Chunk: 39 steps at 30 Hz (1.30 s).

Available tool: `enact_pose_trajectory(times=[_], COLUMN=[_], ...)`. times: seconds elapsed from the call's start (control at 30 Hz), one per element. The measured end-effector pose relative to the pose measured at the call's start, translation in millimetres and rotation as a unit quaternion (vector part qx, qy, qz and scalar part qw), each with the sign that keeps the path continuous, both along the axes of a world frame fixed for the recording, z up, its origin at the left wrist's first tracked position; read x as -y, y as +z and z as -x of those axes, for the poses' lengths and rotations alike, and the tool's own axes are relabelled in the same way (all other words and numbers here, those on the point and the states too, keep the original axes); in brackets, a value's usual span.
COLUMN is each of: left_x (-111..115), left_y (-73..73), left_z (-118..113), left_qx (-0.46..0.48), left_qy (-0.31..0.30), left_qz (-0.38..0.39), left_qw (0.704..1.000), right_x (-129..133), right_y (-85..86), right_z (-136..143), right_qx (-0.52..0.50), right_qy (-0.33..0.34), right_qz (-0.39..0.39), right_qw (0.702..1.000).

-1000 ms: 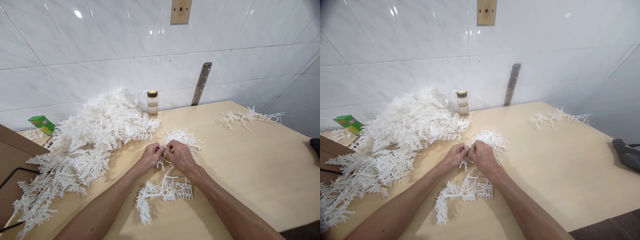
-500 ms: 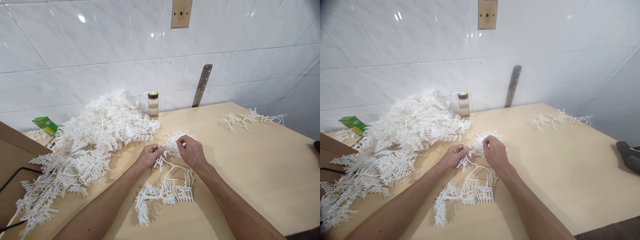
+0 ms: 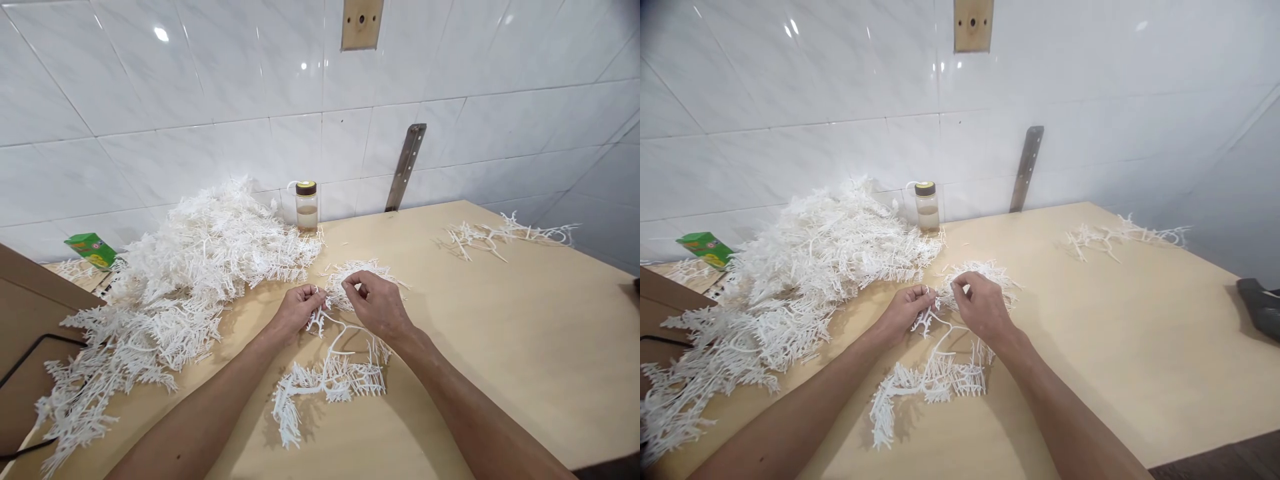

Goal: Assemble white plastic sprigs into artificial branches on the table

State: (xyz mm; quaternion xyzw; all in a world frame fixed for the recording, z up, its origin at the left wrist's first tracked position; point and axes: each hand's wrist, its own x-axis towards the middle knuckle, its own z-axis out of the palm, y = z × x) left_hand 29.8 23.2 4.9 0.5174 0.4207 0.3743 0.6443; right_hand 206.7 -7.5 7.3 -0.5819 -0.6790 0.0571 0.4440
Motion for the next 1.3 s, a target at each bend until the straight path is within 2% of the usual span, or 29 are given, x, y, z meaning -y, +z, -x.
enact_pose_trajectory(times=[0.1, 0.2, 0.33, 0.53, 0.93, 1.1, 1.3], left_x=[0.0, -0.1, 0.0, -0.2, 2.1, 2.7, 3.6], left_y=[-1.4, -1.9, -1.1, -0.5, -1.6, -0.7, -4.1], left_z=[-0.3, -0.2, 0.2, 0.1, -2.4, -1.8, -4.7], left_qx=[0.007, 0.008, 0.002, -0.003, 0.019, -0.009, -0.064], left_qy=[-0.002, -0.006, -0.013, -0.006, 0.016, 0.006, 0.032], left_qz=[-0.002, 0.002, 0.003, 0.000, -0.001, -0.013, -0.071], left_qw=[1.000, 1.000, 1.000, 1.000, 1.000, 1.000, 0.995], right_x=[6.3, 7.4, 5.5, 6.3, 5.9, 6.2, 5.3], right_y=[4.6, 0.4, -5.4, 0.2, -1.3, 1.2, 0.8], right_z=[9.4, 13.9, 14.4, 15.2, 13.3, 13.0, 12.9], right_qx=[0.009, 0.017, 0.012, 0.010, -0.001, 0.017, 0.055], right_qy=[0.058, 0.092, 0.076, 0.049, 0.051, 0.057, 0.026], right_qz=[0.010, 0.048, 0.092, 0.155, 0.145, 0.172, 0.170], right_qw=[0.998, 0.994, 0.993, 0.987, 0.988, 0.983, 0.984])
